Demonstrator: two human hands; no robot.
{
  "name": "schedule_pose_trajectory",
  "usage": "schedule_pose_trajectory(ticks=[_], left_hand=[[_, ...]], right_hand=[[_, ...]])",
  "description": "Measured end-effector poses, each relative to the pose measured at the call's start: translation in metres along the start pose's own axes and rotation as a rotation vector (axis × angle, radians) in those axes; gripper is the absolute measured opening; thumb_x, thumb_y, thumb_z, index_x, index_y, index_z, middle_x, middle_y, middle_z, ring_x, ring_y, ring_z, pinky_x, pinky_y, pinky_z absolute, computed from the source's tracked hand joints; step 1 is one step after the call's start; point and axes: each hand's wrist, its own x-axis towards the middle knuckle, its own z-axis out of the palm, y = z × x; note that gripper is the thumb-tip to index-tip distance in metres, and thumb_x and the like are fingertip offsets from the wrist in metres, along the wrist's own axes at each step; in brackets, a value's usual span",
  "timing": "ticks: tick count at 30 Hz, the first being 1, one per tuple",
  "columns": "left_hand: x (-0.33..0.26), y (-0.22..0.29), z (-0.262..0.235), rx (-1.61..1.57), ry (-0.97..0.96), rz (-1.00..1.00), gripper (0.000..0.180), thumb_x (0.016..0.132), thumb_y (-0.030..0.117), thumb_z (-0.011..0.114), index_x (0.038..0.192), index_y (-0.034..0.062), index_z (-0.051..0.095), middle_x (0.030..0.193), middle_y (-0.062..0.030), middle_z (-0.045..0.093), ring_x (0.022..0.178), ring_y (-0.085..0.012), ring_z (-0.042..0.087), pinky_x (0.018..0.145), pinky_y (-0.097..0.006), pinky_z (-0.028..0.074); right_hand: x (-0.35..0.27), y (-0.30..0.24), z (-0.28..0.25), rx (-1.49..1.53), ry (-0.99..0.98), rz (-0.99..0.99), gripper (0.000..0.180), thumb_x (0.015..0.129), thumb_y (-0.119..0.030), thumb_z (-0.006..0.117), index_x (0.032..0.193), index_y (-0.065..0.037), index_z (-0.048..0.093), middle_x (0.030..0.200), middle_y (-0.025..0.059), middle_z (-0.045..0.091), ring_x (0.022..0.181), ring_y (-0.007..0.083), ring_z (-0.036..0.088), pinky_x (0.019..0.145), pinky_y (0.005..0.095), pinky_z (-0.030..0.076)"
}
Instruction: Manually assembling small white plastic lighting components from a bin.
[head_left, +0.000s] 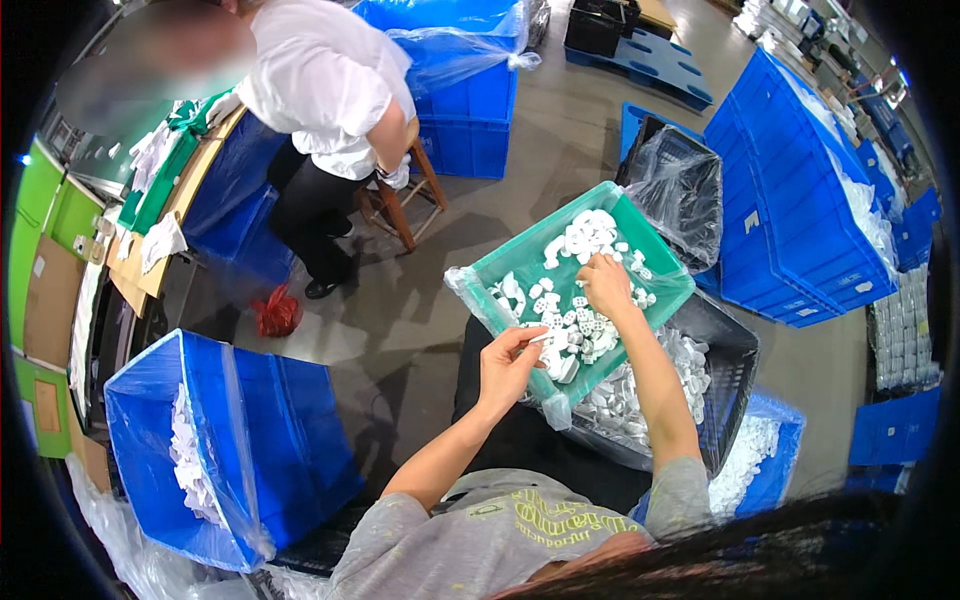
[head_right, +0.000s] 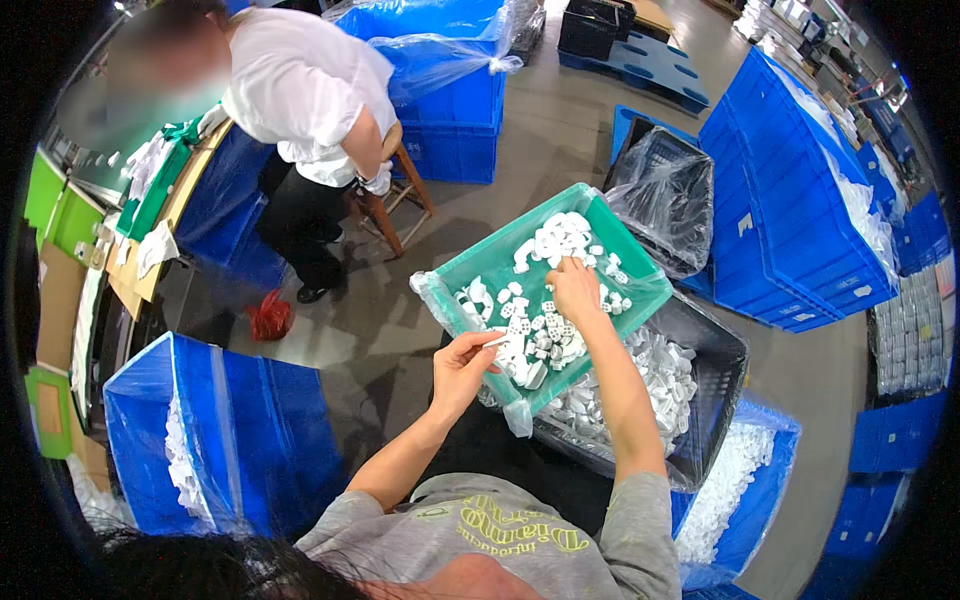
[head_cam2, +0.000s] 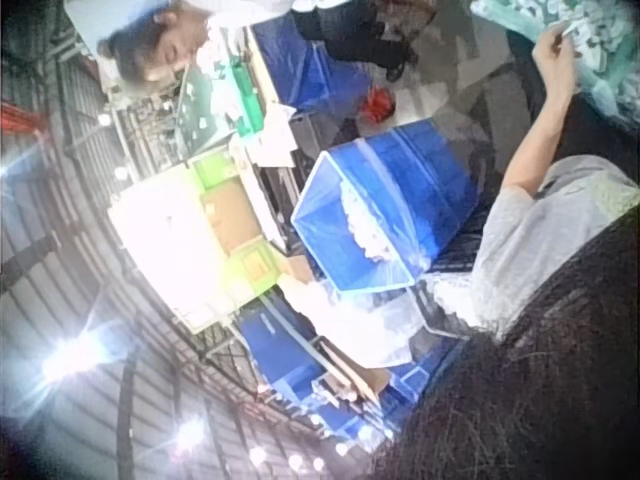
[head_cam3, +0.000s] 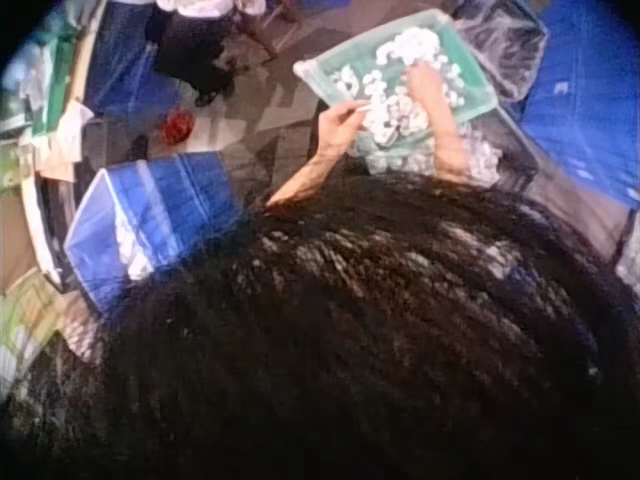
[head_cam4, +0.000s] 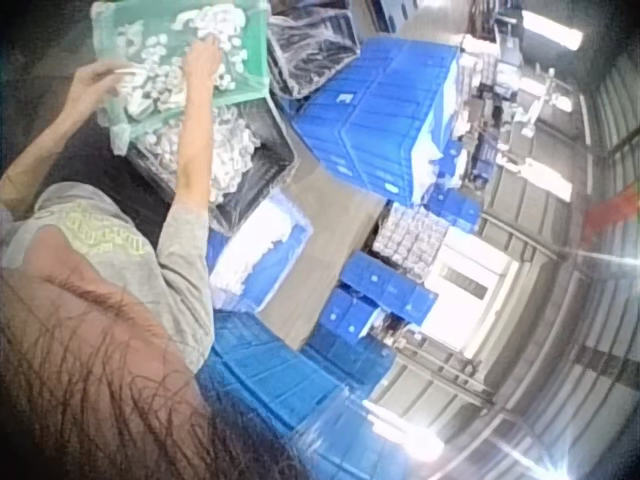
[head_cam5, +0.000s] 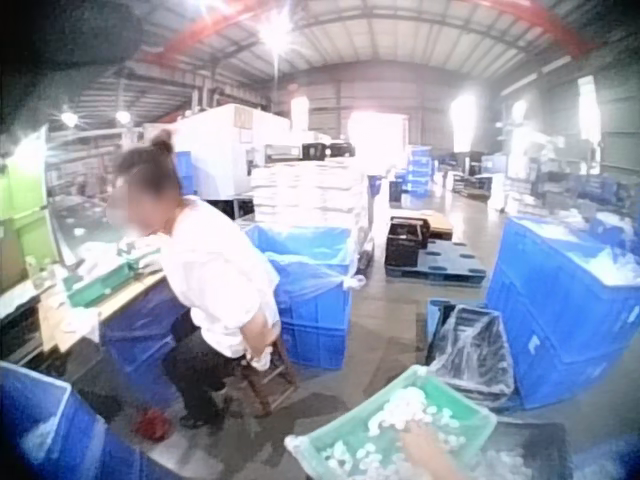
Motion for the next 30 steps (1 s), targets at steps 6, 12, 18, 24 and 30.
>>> schedule_pose_trajectory(ticks=[6,12,18,24,30], left_hand=[[0.013,0.007,-0.004,-0.105,0.028,-0.145,0.021,0.081,0.002,0.055,0.100,-0.0021,0.060,0.090,-0.0100,0.063,0.075,-0.0140,0.060,0.059,-0.025,0.051],[0.013,0.011,0.004,-0.214,-0.023,-0.253,0.020,0.081,0.005,0.057,0.100,-0.0017,0.060,0.088,-0.0079,0.063,0.075,-0.0132,0.061,0.058,-0.023,0.051],[0.002,0.016,0.015,-0.212,-0.113,-0.259,0.023,0.081,0.008,0.061,0.102,-0.0005,0.060,0.090,-0.0080,0.064,0.077,-0.0136,0.061,0.061,-0.023,0.051],[-0.006,0.019,0.024,-0.175,-0.156,-0.189,0.024,0.081,0.008,0.062,0.103,-0.0009,0.060,0.092,-0.0088,0.064,0.080,-0.0142,0.062,0.063,-0.024,0.052],[-0.008,0.019,0.027,-0.130,-0.133,-0.122,0.023,0.082,0.008,0.061,0.102,-0.0011,0.061,0.093,-0.0092,0.063,0.081,-0.0142,0.061,0.066,-0.026,0.053]], right_hand=[[-0.019,-0.035,-0.045,0.747,0.090,0.178,0.017,0.069,-0.005,0.064,0.085,-0.007,0.058,0.082,0.0046,0.060,0.072,0.0179,0.058,0.064,0.0306,0.046],[-0.066,-0.076,-0.089,1.155,0.111,0.044,0.015,0.071,0.004,0.064,0.084,0.000,0.058,0.097,0.0088,0.054,0.081,0.0129,0.056,0.063,0.0228,0.047],[-0.089,-0.082,-0.102,1.291,0.083,0.181,0.020,0.076,0.003,0.061,0.095,0.000,0.059,0.092,0.0070,0.058,0.081,0.0111,0.056,0.067,0.0216,0.047],[-0.100,-0.080,-0.111,1.433,0.051,0.382,0.022,0.076,0.002,0.063,0.097,0.001,0.058,0.085,0.0056,0.061,0.078,0.0102,0.058,0.067,0.0221,0.048],[-0.102,-0.083,-0.117,1.367,0.051,0.459,0.017,0.075,0.002,0.064,0.091,0.002,0.061,0.080,0.0067,0.063,0.071,0.0103,0.059,0.062,0.0218,0.047]])
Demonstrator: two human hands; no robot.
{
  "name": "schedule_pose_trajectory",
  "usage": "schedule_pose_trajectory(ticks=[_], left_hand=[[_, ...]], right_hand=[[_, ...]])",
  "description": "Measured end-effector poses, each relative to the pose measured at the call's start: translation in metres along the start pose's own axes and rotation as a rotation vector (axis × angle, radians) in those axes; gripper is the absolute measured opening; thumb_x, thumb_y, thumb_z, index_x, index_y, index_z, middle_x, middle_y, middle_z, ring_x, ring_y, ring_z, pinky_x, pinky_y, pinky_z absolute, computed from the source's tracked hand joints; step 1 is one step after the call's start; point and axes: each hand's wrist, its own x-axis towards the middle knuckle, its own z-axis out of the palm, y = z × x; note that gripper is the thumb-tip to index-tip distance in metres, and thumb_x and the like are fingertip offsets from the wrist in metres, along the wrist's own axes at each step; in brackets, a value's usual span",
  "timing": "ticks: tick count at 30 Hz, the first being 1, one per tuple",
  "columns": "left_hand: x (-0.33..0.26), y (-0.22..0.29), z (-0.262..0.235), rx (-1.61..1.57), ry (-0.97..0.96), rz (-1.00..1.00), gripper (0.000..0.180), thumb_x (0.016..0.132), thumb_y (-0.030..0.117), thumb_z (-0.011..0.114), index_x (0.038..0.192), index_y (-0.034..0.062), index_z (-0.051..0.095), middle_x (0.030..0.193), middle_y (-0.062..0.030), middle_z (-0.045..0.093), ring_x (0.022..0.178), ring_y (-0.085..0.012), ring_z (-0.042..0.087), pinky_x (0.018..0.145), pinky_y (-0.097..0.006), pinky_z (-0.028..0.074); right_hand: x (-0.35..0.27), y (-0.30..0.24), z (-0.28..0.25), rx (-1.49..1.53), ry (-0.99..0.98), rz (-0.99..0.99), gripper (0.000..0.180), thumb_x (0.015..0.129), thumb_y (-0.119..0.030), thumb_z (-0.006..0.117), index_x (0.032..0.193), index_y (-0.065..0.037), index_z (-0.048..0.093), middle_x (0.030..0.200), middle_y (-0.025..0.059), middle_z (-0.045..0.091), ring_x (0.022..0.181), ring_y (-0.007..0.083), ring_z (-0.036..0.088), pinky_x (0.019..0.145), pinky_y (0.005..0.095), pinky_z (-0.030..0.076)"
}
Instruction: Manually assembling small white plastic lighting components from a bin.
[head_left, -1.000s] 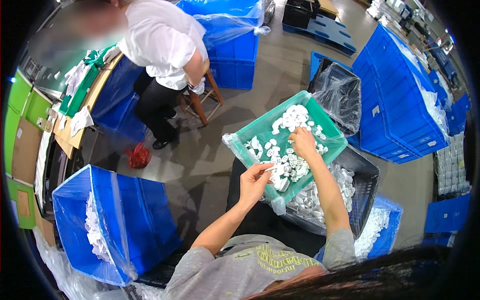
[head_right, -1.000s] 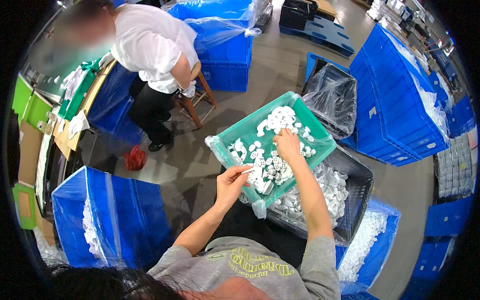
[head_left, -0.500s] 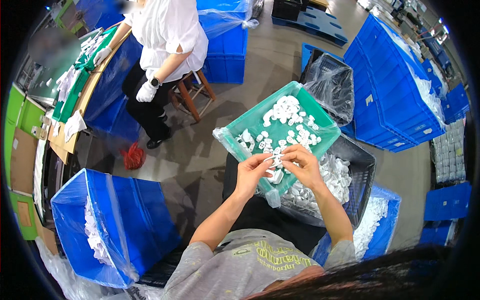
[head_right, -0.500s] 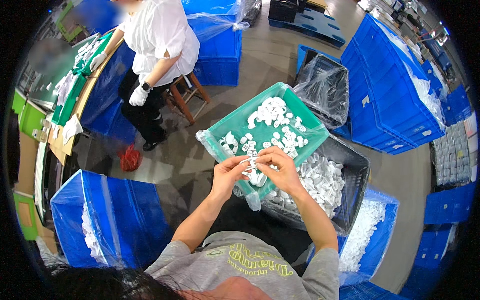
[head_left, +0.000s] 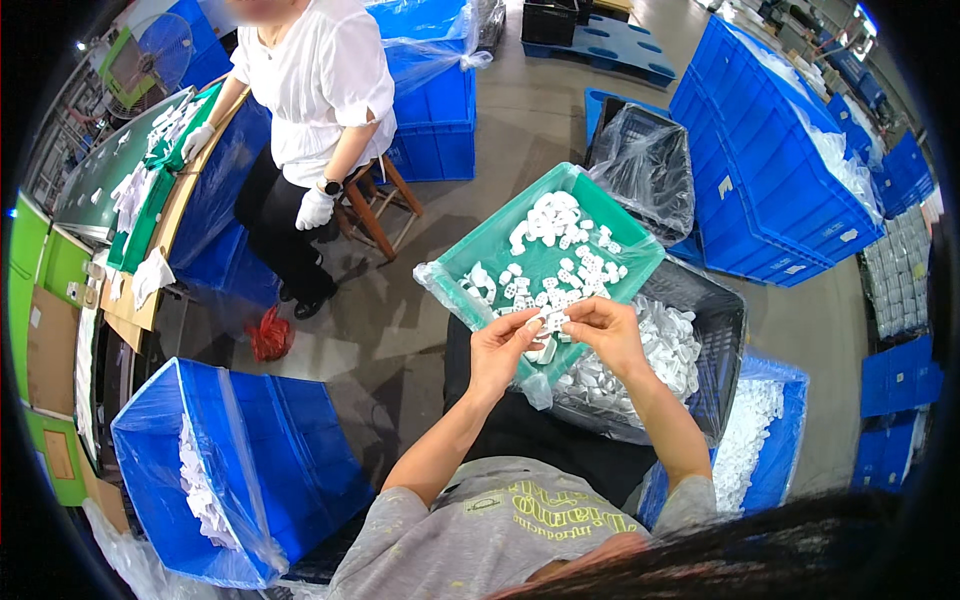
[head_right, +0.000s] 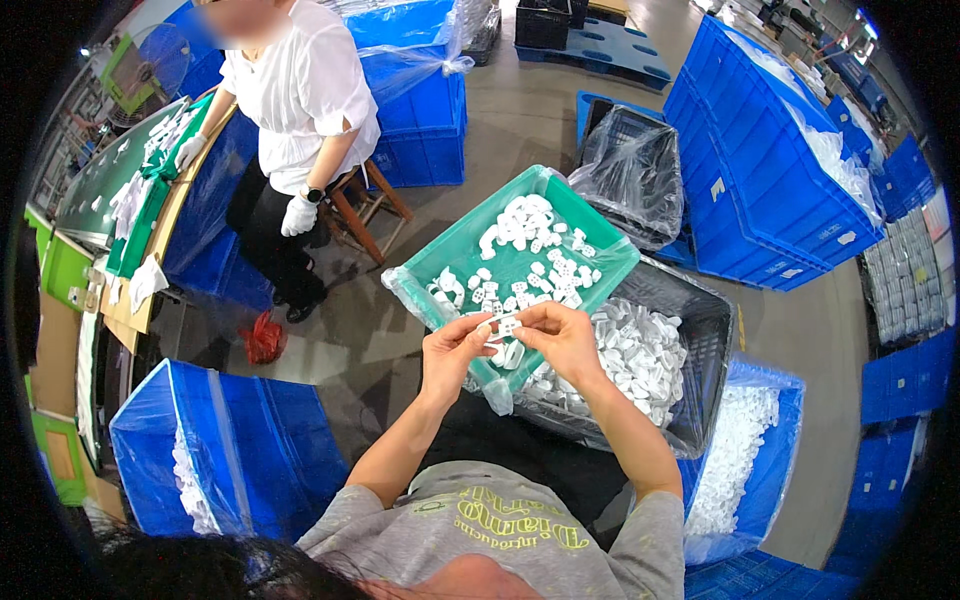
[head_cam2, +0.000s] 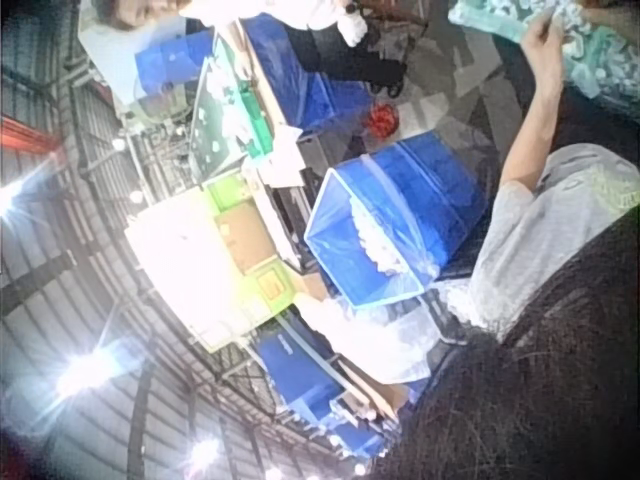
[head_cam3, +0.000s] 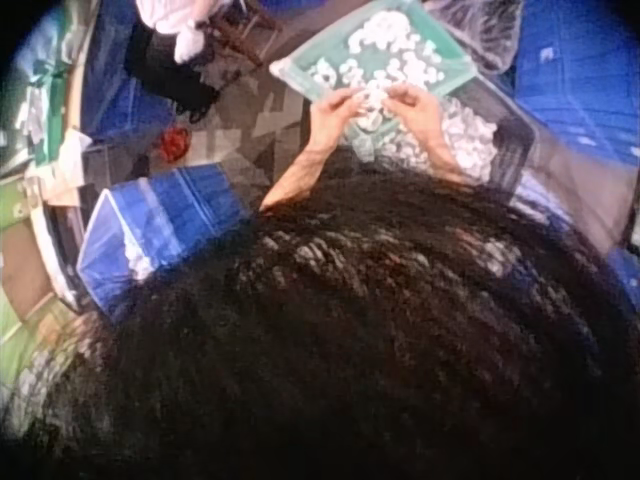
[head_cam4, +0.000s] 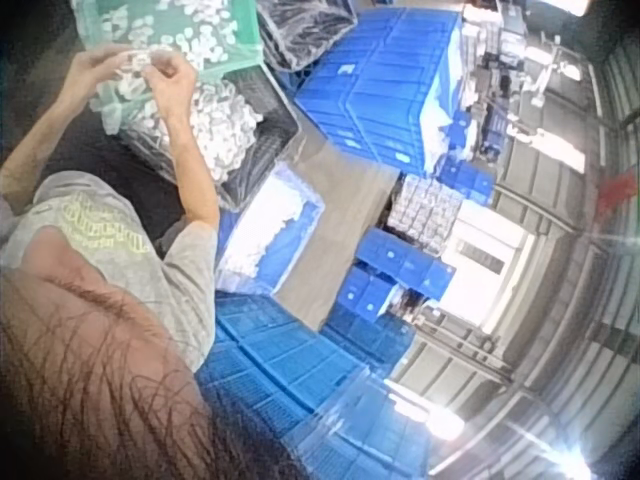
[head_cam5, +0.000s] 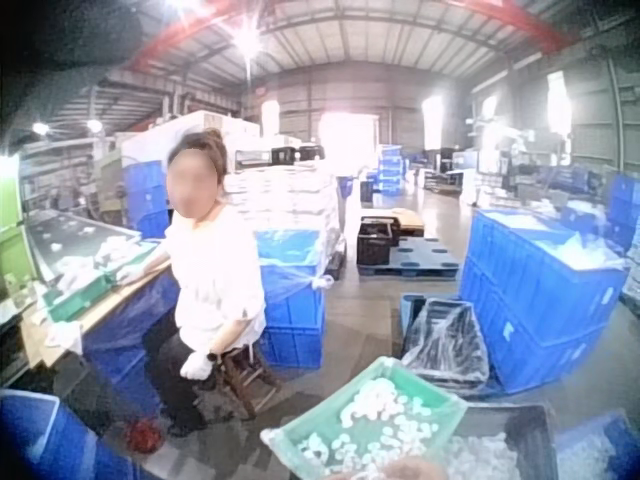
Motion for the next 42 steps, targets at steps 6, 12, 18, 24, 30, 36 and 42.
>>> schedule_pose_trajectory(ticks=[6,12,18,24,30,36,42], left_hand=[[-0.001,-0.003,0.002,0.010,0.014,0.050,0.023,0.083,0.010,0.060,0.103,-0.0018,0.060,0.094,-0.0100,0.063,0.082,-0.0142,0.061,0.066,-0.026,0.054],[0.000,-0.001,0.000,0.002,0.020,0.032,0.023,0.084,0.009,0.058,0.104,-0.0021,0.060,0.094,-0.0096,0.062,0.081,-0.0141,0.061,0.065,-0.025,0.054],[0.002,-0.007,-0.004,-0.013,0.041,0.025,0.023,0.084,0.009,0.059,0.104,-0.0026,0.059,0.093,-0.0098,0.063,0.080,-0.0148,0.061,0.065,-0.026,0.053],[0.000,-0.006,-0.003,-0.014,0.048,0.000,0.024,0.083,0.010,0.059,0.103,-0.0029,0.059,0.093,-0.0108,0.063,0.079,-0.0161,0.061,0.066,-0.026,0.052],[0.002,-0.007,-0.002,-0.019,0.049,-0.014,0.024,0.083,0.008,0.059,0.103,-0.0039,0.059,0.091,-0.0109,0.063,0.077,-0.0150,0.062,0.064,-0.024,0.053],[0.005,-0.007,-0.002,-0.005,0.053,-0.031,0.024,0.084,0.010,0.059,0.103,-0.0042,0.059,0.091,-0.0112,0.063,0.076,-0.0170,0.062,0.065,-0.025,0.052],[0.007,-0.003,-0.004,-0.034,0.046,-0.056,0.024,0.085,0.011,0.057,0.103,-0.0043,0.058,0.091,-0.0117,0.063,0.077,-0.0180,0.062,0.066,-0.028,0.052]], right_hand=[[0.002,-0.001,0.003,-0.012,0.029,0.013,0.012,0.075,0.001,0.065,0.087,0.002,0.061,0.075,0.0064,0.063,0.065,0.0093,0.057,0.055,0.0209,0.044],[0.004,-0.002,0.005,0.000,0.028,0.003,0.011,0.075,0.001,0.064,0.086,0.003,0.061,0.074,0.0061,0.062,0.064,0.0092,0.057,0.054,0.0209,0.044],[0.003,-0.004,0.008,0.057,0.013,0.011,0.011,0.075,0.000,0.064,0.085,0.002,0.060,0.077,0.0061,0.062,0.067,0.0092,0.057,0.055,0.0211,0.044],[0.002,0.000,0.004,0.103,0.008,-0.027,0.012,0.078,-0.001,0.062,0.089,0.002,0.059,0.087,0.0074,0.062,0.073,0.0094,0.056,0.062,0.0219,0.045],[0.003,0.001,-0.001,0.155,0.031,-0.010,0.008,0.082,-0.004,0.057,0.087,0.002,0.057,0.092,0.0095,0.061,0.075,0.0120,0.058,0.061,0.0242,0.049],[0.006,-0.005,0.000,0.278,0.155,0.030,0.007,0.082,-0.005,0.058,0.085,0.001,0.057,0.079,0.0055,0.059,0.071,0.0120,0.057,0.058,0.0258,0.050],[0.013,0.002,-0.007,0.065,0.092,-0.015,0.014,0.079,-0.010,0.063,0.090,0.000,0.061,0.073,0.0002,0.057,0.065,0.0051,0.048,0.055,0.0202,0.039]])
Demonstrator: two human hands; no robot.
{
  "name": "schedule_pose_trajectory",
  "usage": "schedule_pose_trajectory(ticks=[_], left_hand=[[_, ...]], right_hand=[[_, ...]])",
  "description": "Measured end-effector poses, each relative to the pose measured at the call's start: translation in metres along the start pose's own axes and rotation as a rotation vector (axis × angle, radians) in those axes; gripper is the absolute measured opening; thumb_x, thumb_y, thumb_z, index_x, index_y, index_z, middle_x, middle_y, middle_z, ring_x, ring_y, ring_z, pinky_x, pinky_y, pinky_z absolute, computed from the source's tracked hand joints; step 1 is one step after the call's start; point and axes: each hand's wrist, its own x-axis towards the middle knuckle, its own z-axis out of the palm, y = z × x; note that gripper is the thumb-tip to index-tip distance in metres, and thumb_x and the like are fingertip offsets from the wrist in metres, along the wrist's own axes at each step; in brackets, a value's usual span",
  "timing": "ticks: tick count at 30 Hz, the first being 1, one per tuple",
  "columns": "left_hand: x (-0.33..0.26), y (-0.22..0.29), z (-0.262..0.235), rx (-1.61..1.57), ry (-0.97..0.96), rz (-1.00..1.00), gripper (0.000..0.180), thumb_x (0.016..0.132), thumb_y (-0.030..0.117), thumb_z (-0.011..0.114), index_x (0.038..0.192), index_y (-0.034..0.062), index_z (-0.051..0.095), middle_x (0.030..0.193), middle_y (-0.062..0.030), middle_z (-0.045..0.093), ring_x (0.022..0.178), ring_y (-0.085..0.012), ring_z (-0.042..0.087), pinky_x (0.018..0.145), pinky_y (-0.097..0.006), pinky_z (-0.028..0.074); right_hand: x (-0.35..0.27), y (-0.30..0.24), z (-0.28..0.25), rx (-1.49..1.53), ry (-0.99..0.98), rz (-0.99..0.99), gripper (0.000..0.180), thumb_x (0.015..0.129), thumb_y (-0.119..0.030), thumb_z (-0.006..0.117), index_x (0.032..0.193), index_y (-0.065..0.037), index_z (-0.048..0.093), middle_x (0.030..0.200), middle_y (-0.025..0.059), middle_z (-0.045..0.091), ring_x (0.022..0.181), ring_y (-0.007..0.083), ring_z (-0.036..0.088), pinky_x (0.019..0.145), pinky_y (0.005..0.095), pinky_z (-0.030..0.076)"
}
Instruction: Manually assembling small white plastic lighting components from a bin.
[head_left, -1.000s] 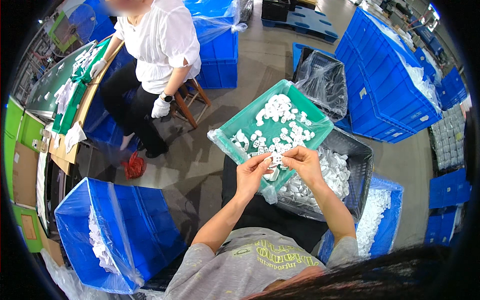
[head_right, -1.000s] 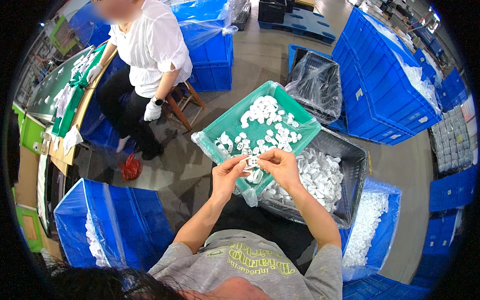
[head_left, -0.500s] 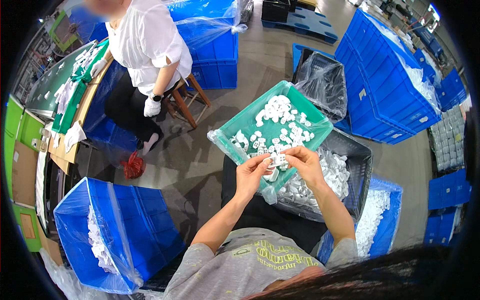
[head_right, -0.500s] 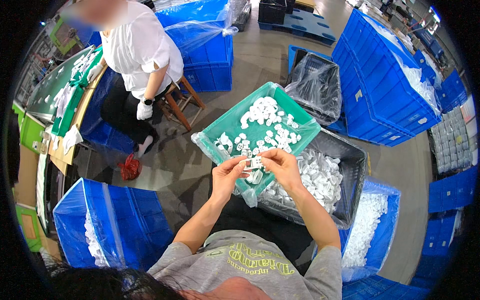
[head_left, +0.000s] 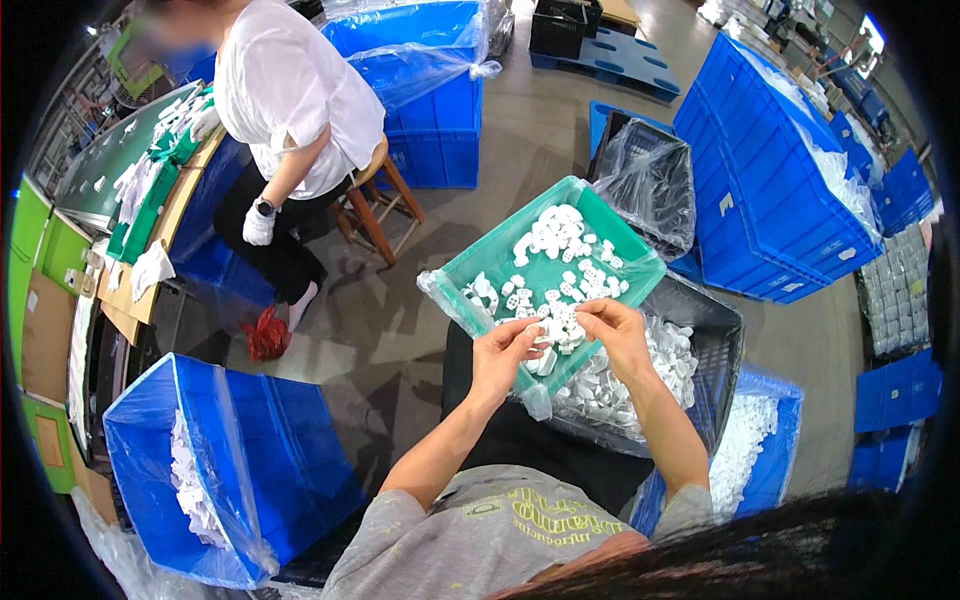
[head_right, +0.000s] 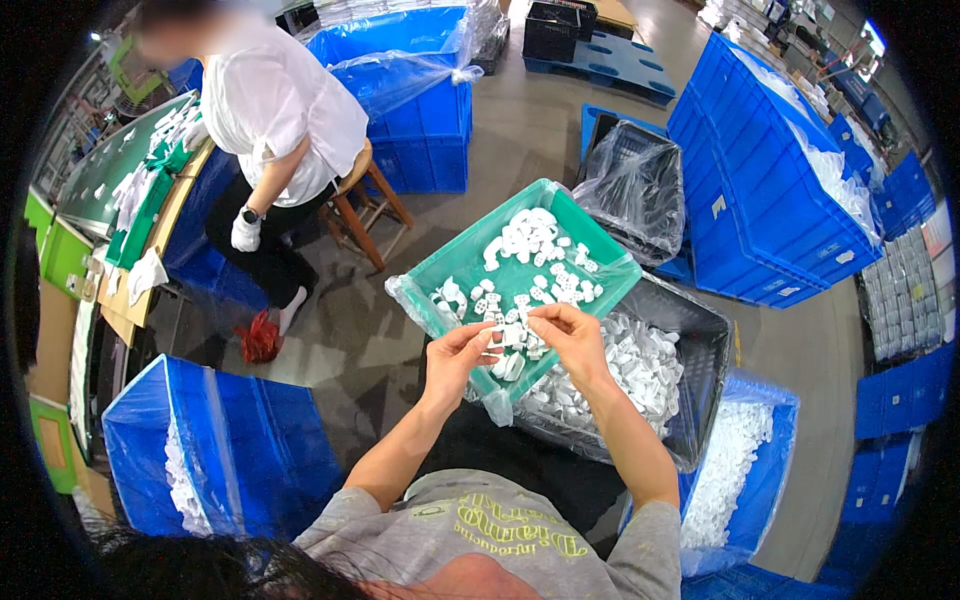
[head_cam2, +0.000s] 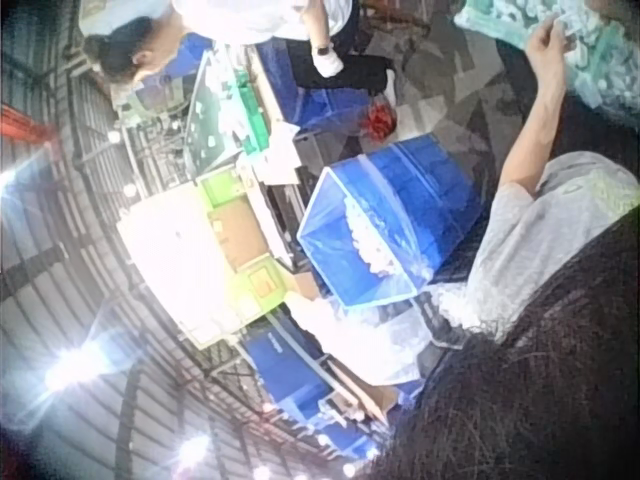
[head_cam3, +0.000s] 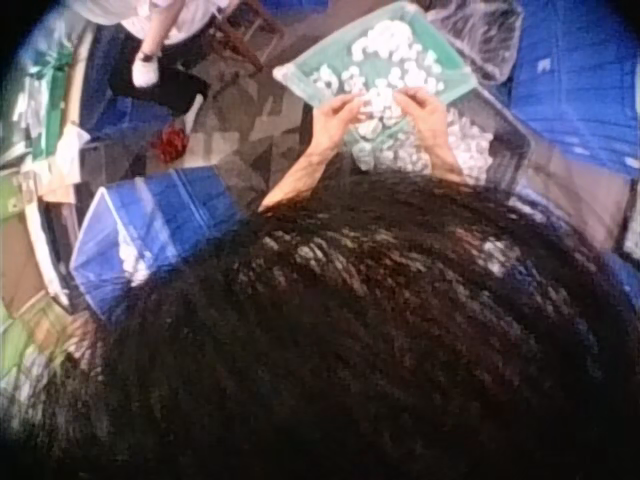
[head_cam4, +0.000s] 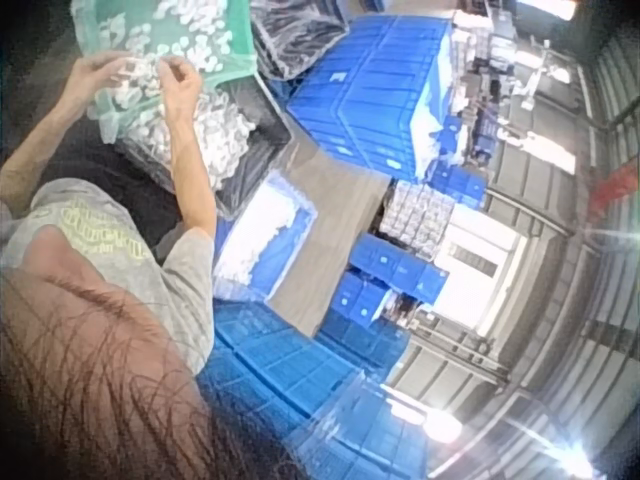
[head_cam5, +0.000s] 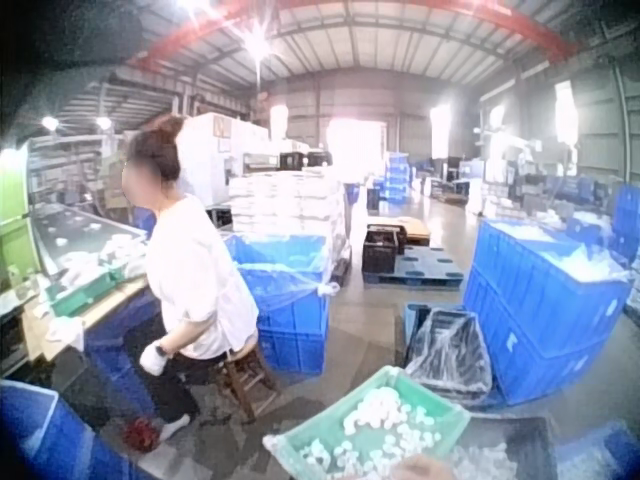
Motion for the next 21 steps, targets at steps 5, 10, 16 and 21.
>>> schedule_pose_trajectory(ticks=[5,10,16,21], left_hand=[[-0.001,0.000,-0.001,0.001,-0.006,-0.006,0.024,0.085,0.011,0.057,0.103,-0.0042,0.058,0.091,-0.0116,0.063,0.077,-0.0181,0.062,0.067,-0.028,0.052],[-0.001,0.003,-0.001,-0.001,0.004,-0.019,0.024,0.085,0.011,0.057,0.104,-0.0039,0.058,0.090,-0.0111,0.063,0.078,-0.0181,0.062,0.067,-0.028,0.051],[0.004,-0.003,-0.004,-0.011,0.004,-0.021,0.024,0.084,0.012,0.058,0.104,-0.0030,0.059,0.090,-0.0104,0.063,0.078,-0.0178,0.062,0.066,-0.028,0.052],[0.008,0.002,0.001,-0.027,-0.016,0.053,0.022,0.084,0.011,0.059,0.102,-0.0021,0.060,0.091,-0.0099,0.063,0.078,-0.0158,0.062,0.065,-0.027,0.053]], right_hand=[[0.003,-0.008,0.003,-0.018,-0.074,0.045,0.022,0.082,-0.018,0.061,0.094,0.001,0.062,0.070,0.0009,0.057,0.057,0.0064,0.047,0.051,0.0197,0.037],[0.002,-0.009,0.005,0.017,-0.062,0.135,0.020,0.085,-0.015,0.057,0.095,0.002,0.060,0.066,0.0013,0.052,0.053,0.0079,0.050,0.048,0.0217,0.041],[0.006,-0.008,0.002,-0.241,-0.233,-0.220,0.025,0.081,-0.004,0.058,0.105,0.003,0.058,0.079,0.0066,0.058,0.066,0.0119,0.055,0.056,0.0220,0.045],[0.010,-0.018,0.002,-0.048,-0.175,0.080,0.023,0.075,0.003,0.063,0.098,0.004,0.060,0.083,0.0094,0.062,0.072,0.0136,0.059,0.057,0.0250,0.047]])
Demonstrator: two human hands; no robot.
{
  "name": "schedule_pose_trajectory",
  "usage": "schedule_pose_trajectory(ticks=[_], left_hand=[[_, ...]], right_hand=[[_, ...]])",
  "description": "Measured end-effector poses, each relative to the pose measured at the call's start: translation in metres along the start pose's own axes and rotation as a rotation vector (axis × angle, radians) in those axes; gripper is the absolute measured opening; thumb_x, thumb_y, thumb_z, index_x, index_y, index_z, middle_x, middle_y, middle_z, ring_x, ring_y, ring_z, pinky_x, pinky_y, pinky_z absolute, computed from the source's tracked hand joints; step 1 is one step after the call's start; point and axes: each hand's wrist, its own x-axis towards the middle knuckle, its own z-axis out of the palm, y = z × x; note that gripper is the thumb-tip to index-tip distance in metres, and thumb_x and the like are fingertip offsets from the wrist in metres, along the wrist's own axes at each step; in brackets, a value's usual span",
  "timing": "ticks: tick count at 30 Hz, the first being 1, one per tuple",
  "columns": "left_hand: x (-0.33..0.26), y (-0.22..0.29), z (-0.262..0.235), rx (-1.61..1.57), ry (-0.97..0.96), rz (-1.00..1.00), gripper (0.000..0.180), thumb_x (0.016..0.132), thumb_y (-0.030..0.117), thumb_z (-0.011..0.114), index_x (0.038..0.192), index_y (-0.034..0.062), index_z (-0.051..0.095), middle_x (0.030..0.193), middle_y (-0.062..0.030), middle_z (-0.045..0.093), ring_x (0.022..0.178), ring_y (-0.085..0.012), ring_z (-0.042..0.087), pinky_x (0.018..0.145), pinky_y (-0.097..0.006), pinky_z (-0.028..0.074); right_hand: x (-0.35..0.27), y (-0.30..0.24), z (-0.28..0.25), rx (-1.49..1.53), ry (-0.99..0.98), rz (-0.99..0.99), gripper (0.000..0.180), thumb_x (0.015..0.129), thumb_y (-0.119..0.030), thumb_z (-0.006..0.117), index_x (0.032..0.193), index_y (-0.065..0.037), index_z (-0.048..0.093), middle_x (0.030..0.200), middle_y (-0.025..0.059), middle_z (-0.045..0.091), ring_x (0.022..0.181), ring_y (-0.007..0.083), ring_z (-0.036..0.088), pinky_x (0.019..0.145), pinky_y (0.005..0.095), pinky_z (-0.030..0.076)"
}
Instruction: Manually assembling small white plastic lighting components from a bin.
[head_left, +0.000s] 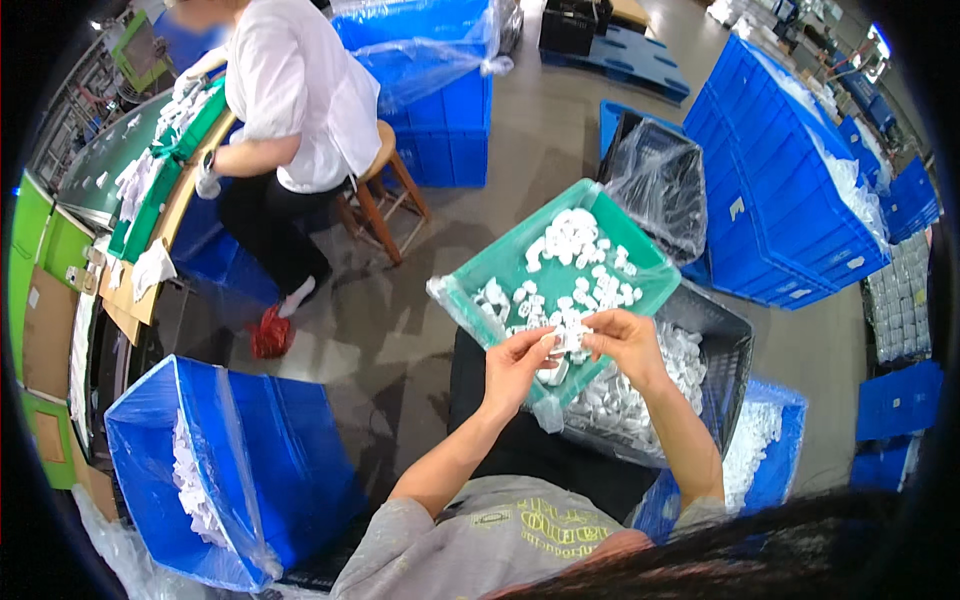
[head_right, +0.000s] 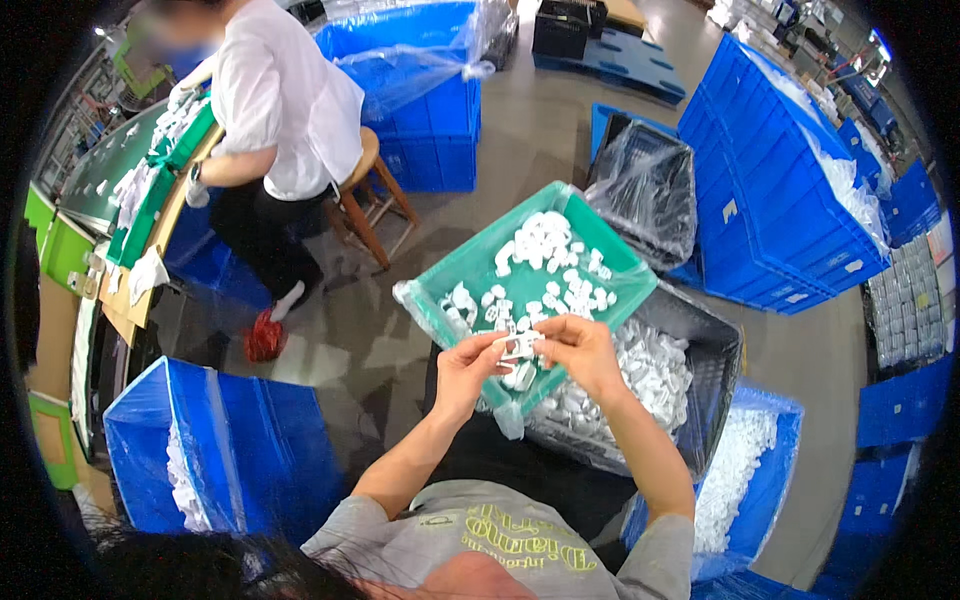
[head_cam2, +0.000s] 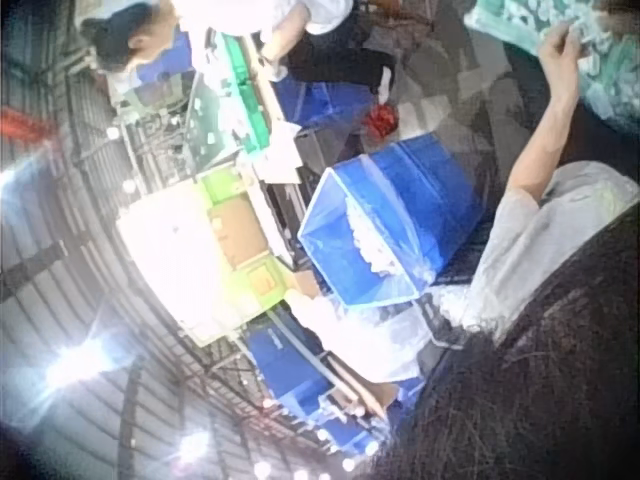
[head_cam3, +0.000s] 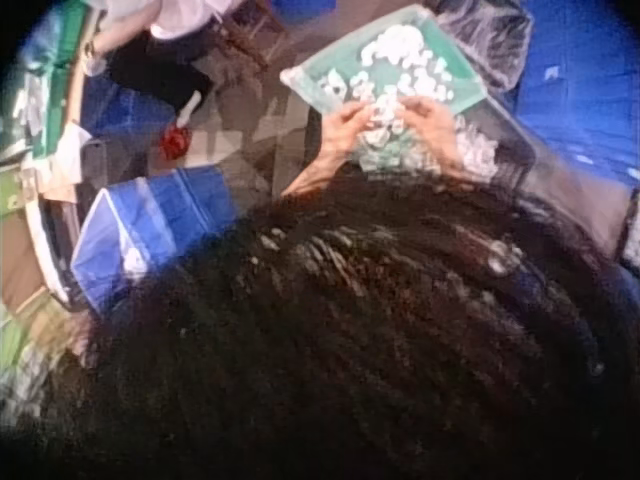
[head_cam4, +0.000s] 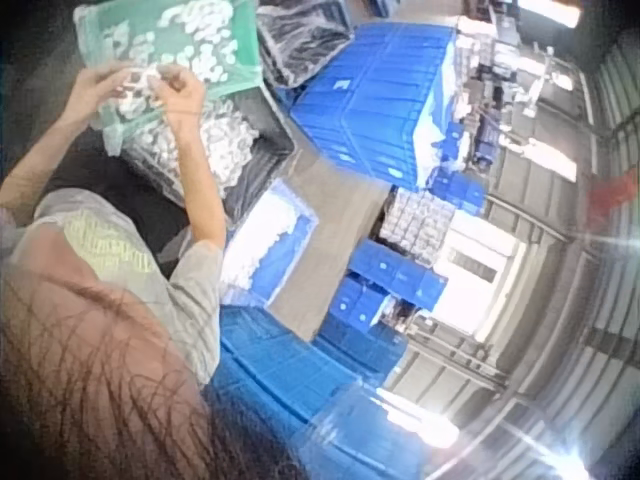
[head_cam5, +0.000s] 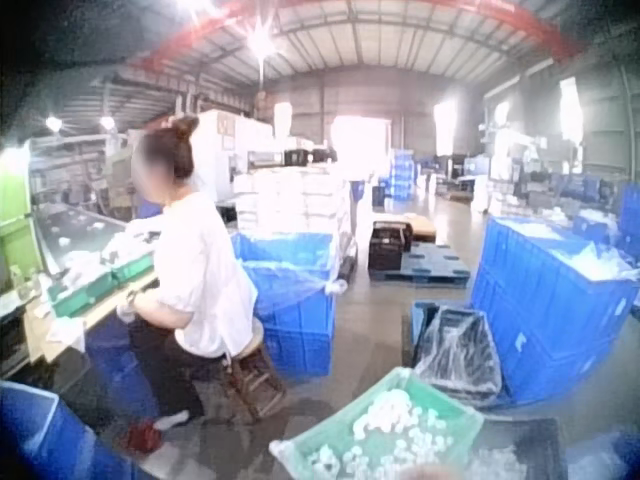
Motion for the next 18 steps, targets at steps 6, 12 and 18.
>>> schedule_pose_trajectory(ticks=[6,12,18], left_hand=[[-0.004,-0.008,0.000,0.039,0.050,0.029,0.021,0.083,0.009,0.059,0.101,-0.0027,0.060,0.092,-0.0091,0.062,0.080,-0.0143,0.060,0.066,-0.026,0.053],[-0.006,-0.014,0.003,0.061,0.032,0.184,0.020,0.082,0.004,0.058,0.101,-0.0029,0.060,0.092,-0.0079,0.058,0.078,-0.0121,0.058,0.067,-0.024,0.053],[-0.001,-0.018,-0.002,0.145,0.000,0.263,0.019,0.082,0.002,0.058,0.101,-0.0020,0.061,0.088,-0.0069,0.056,0.073,-0.0106,0.058,0.066,-0.023,0.052]], right_hand=[[0.002,0.015,0.015,0.016,0.048,-0.056,0.015,0.075,0.001,0.064,0.090,0.004,0.062,0.073,0.0075,0.062,0.059,0.0096,0.055,0.050,0.0211,0.044],[0.003,0.015,0.019,-0.015,0.147,0.019,0.007,0.074,0.001,0.065,0.078,0.003,0.060,0.070,0.0068,0.062,0.058,0.0099,0.056,0.049,0.0220,0.045],[0.003,0.029,0.025,-0.073,0.141,-0.093,0.009,0.074,0.004,0.065,0.078,0.001,0.057,0.070,0.0043,0.061,0.061,0.0079,0.056,0.054,0.0205,0.044]])
